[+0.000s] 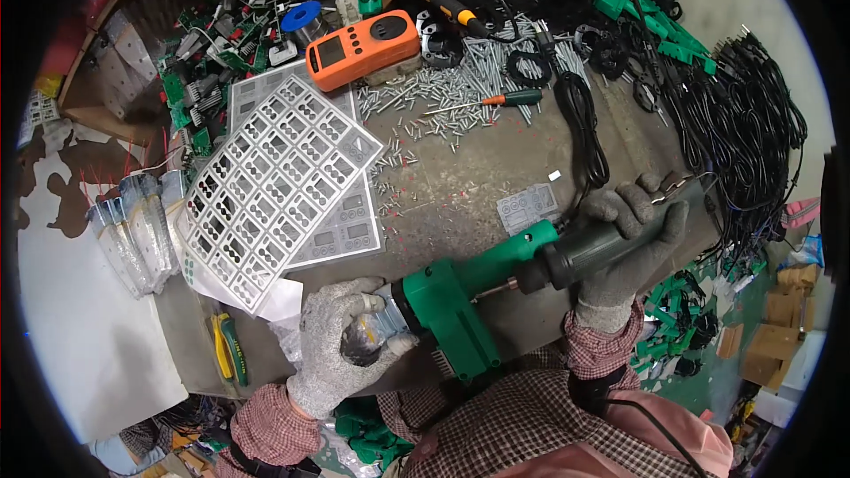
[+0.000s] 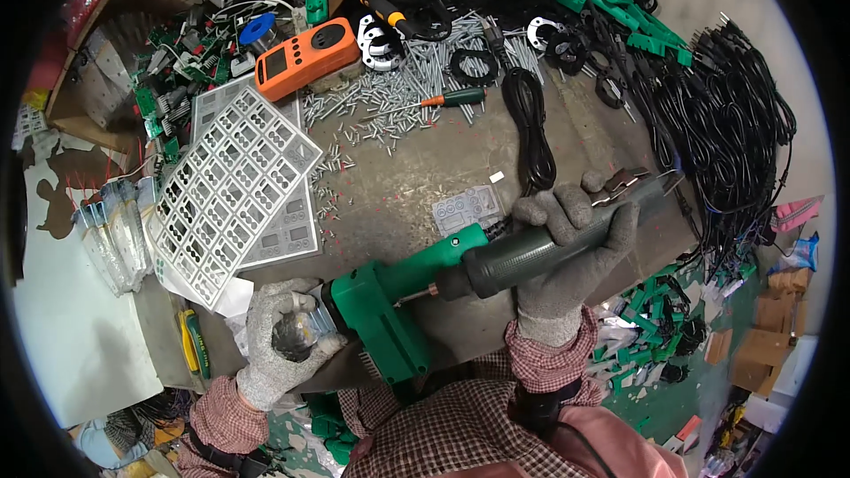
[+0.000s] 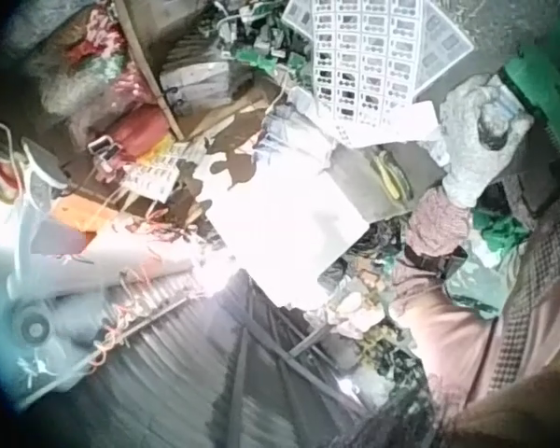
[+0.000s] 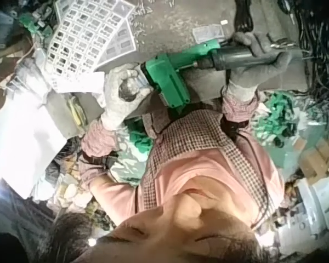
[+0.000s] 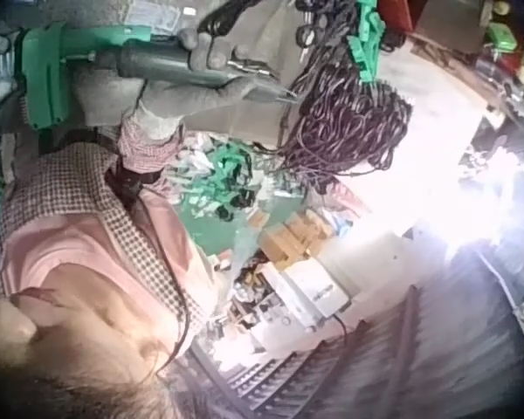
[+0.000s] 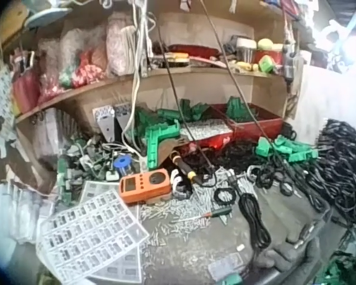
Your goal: The recorder is assembling electronic plastic housings by inserting internal components, attaching small boards, and using a power screwdriver to fasten them.
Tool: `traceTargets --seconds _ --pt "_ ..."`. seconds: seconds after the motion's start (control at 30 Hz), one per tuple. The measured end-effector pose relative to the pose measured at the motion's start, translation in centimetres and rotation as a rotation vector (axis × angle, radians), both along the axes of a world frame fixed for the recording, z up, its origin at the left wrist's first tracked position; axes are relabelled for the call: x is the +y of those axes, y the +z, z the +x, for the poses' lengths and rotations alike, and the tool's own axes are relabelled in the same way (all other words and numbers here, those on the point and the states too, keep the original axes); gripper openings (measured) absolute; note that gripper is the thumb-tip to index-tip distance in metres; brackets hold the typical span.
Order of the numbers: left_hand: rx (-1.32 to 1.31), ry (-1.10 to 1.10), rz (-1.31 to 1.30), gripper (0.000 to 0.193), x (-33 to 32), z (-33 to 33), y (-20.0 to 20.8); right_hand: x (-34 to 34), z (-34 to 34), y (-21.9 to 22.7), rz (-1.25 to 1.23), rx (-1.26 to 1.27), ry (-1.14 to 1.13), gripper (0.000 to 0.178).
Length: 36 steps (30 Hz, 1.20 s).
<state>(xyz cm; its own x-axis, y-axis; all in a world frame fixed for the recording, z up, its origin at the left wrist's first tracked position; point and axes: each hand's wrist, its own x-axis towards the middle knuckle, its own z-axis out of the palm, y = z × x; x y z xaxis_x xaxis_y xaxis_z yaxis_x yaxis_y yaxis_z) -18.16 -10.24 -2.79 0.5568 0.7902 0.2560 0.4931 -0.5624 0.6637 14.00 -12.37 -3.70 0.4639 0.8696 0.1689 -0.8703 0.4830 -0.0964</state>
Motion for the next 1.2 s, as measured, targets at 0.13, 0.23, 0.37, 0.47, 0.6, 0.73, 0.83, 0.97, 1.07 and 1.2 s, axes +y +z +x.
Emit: traceTargets --seconds 0.13,0.23,0.37,0.47,0.6,0.73,0.83,0.97,1.07,1.2 --pt "0.044 -0.029 0.037 0.059 0.2 -0.1 -0.2 -0.3 -0.1 -0.4 -0.077 0.049 0.008 0.038" --pt "0.012 -0.005 0.008 0.058 -0.1 -0.2 -0.3 -0.1 -0.7 -0.7 -0.123 0.042 -0.005 0.039" --pt "0.039 0.007 0.024 0.054 0.1 -0.1 0.1 0.2 -1.2 -0.8 -0.061 0.053 0.0 0.041" --pt "0.015 0.029 0.068 0.051 -0.3 0.2 0.6 -0.9 0.4 -2.0 -0.143 -0.1 -0.088 0.042" --pt "0.136 0.063 -0.077 0.056 -0.6 0.2 0.7 -0.1 -0.2 -1.3 -0.089 -0.129 -0.1 0.044" --pt "-0.209 0.248 -0.006 0.073 -0.8 -3.6 0.6 1.1 -0.3 3.0 -0.449 -0.315 -0.179 0.046" --pt "0.2 0.997 0.298 0.084 1.5 -12.1 0.0 0.0 8.1 3.0 -0.741 -1.025 0.052 0.041" --pt "0.652 1.158 0.145 0.094 3.8 -14.8 -0.8 3.0 15.0 0.7 -0.897 -2.239 -0.656 0.074" --pt "0.654 1.091 0.233 0.095 4.1 -15.9 -1.5 3.9 15.0 1.9 -1.26 -2.458 -0.517 0.067" --pt "-0.591 0.904 0.178 0.074 4.0 -12.9 2.8 2.1 14.2 4.1 -1.054 -2.588 -0.781 0.049"
